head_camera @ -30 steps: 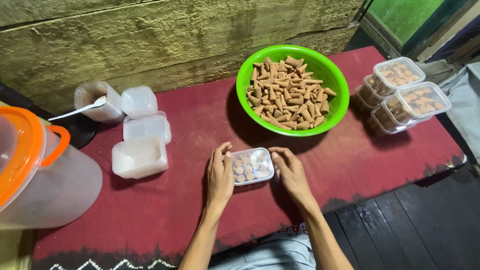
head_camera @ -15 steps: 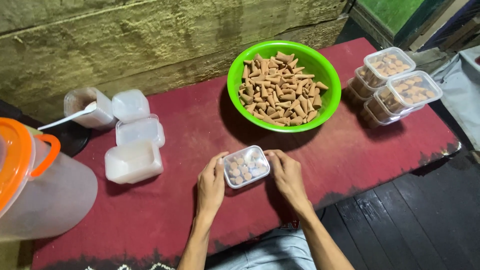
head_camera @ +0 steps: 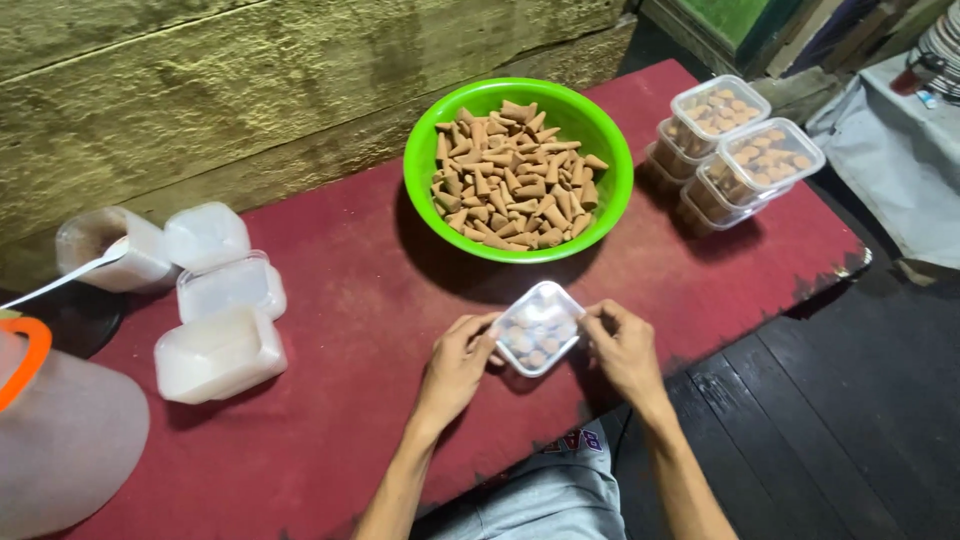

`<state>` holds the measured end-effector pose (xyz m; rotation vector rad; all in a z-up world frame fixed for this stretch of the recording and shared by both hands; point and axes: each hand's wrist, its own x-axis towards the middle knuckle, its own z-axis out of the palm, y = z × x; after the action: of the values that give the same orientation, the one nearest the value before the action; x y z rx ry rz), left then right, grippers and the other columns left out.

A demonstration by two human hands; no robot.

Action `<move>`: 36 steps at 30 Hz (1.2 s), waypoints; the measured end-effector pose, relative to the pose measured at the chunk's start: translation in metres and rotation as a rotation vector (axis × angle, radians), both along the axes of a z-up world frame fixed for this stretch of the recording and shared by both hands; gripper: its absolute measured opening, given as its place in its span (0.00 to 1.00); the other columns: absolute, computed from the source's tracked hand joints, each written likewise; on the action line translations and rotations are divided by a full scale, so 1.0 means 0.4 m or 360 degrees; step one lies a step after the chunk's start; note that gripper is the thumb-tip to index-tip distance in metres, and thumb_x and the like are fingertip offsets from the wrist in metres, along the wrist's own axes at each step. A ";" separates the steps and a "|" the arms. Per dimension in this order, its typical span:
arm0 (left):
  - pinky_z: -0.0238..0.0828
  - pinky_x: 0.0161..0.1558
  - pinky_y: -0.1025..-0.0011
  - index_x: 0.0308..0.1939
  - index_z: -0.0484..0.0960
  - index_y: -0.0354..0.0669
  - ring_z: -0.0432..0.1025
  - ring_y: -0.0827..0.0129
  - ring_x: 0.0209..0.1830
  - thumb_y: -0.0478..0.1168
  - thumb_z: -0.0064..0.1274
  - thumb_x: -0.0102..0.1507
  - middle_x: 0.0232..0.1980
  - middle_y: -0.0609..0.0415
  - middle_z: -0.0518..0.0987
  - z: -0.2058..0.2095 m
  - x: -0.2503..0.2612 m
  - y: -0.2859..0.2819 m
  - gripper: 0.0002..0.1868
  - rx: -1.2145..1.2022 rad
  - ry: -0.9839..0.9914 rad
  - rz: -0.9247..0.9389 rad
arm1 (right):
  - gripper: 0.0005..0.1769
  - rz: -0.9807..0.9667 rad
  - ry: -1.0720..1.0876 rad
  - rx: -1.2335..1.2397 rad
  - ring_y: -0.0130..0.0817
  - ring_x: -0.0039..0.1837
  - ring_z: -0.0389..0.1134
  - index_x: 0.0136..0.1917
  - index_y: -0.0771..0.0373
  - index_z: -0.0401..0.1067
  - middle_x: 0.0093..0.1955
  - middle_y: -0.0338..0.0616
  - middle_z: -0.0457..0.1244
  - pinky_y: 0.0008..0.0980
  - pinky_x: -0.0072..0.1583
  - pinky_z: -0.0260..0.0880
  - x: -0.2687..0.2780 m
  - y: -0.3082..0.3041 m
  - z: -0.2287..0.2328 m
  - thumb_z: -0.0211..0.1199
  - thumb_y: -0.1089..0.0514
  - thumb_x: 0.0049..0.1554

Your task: Packaging incense cones by picking them from a large bowl and arranging them into small plastic containers.

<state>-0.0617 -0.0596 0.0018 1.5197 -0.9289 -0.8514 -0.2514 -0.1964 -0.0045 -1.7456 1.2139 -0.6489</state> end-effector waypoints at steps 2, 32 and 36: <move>0.83 0.38 0.65 0.59 0.82 0.36 0.82 0.59 0.34 0.31 0.49 0.67 0.51 0.40 0.80 -0.031 -0.024 -0.053 0.17 -0.0033 -0.0017 -0.0084 | 0.08 -0.0067 -0.0012 -0.0001 0.40 0.31 0.69 0.42 0.59 0.81 0.26 0.53 0.67 0.38 0.39 0.69 -0.050 -0.041 -0.019 0.64 0.55 0.58; 0.74 0.57 0.54 0.76 0.58 0.29 0.68 0.39 0.65 0.32 0.54 0.61 0.73 0.24 0.60 -0.118 -0.358 -0.516 0.39 -0.0092 0.0746 -0.0860 | 0.16 -0.0932 -0.0019 -0.0328 0.26 0.31 0.63 0.61 0.58 0.78 0.25 0.37 0.61 0.29 0.37 0.61 -0.357 -0.382 -0.122 0.66 0.51 0.62; 0.69 0.62 0.52 0.79 0.51 0.33 0.63 0.41 0.71 0.36 0.54 0.61 0.80 0.27 0.52 -0.054 -0.384 -0.533 0.45 0.0022 0.0805 -0.0987 | 0.18 -0.0989 -0.0219 -0.0388 0.24 0.31 0.66 0.63 0.65 0.76 0.31 0.40 0.65 0.23 0.33 0.65 -0.382 -0.442 -0.131 0.64 0.58 0.61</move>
<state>-0.2154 -0.2727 -0.0199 0.9422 -1.0134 -1.5991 -0.4040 -0.3731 -0.0571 -1.4681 1.6421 -1.3029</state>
